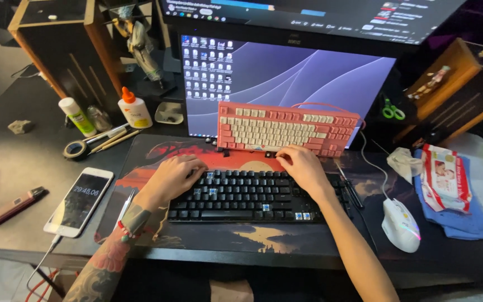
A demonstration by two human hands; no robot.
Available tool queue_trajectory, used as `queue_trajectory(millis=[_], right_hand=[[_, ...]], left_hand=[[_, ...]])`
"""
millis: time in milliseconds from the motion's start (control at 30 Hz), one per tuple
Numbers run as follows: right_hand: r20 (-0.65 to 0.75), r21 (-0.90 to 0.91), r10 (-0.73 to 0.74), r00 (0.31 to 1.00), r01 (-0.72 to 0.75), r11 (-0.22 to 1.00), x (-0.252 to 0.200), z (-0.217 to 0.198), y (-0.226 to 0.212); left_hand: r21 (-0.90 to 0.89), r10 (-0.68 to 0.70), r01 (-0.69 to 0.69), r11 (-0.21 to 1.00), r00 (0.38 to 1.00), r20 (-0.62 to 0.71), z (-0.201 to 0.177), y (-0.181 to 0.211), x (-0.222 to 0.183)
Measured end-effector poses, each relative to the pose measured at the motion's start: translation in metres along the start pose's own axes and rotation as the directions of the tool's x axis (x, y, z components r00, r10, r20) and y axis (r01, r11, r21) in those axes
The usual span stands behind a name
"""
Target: Removing keycaps and mechanical switches from a keyboard using a specialized puller tool.
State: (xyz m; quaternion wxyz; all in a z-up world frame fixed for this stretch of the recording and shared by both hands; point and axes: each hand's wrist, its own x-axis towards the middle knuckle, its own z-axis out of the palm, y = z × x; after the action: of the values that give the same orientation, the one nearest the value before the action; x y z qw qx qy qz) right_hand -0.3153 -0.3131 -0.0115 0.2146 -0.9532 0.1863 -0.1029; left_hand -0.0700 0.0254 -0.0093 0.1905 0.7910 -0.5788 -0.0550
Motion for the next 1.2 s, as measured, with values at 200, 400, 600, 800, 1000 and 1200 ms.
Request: queue_trajectory(millis=[200, 400, 600, 800, 1000, 1200], right_hand=[[0.008, 0.014, 0.082, 0.997, -0.082, 0.997, 0.011, 0.011, 0.008], [-0.025, 0.111, 0.087, 0.996, -0.084, 0.990, 0.016, 0.018, 0.009], [-0.075, 0.029, 0.058, 0.996, -0.056, 0.998, 0.020, 0.028, 0.030], [-0.148, 0.201, 0.046, 0.988, -0.015, 0.980, 0.010, 0.015, 0.026], [-0.184, 0.555, 0.092, 0.979, 0.026, 0.831, -0.013, -0.022, 0.002], [-0.536, 0.586, 0.005, 0.845, 0.367, 0.722, -0.021, -0.038, -0.002]], left_hand=[[-0.008, 0.004, -0.004, 1.000, 1.000, 0.007, 0.003, -0.004, 0.001], [0.017, 0.011, -0.011, 1.000, 1.000, 0.006, -0.001, 0.000, -0.001], [0.019, 0.009, -0.009, 1.000, 1.000, 0.001, 0.003, -0.005, 0.000], [-0.013, 0.021, -0.021, 1.000, 0.999, -0.025, -0.002, 0.002, -0.003], [-0.006, 0.035, -0.035, 0.999, 0.999, -0.019, 0.004, -0.004, -0.002], [0.021, 0.049, -0.048, 0.999, 0.998, -0.033, 0.015, -0.014, 0.000]])
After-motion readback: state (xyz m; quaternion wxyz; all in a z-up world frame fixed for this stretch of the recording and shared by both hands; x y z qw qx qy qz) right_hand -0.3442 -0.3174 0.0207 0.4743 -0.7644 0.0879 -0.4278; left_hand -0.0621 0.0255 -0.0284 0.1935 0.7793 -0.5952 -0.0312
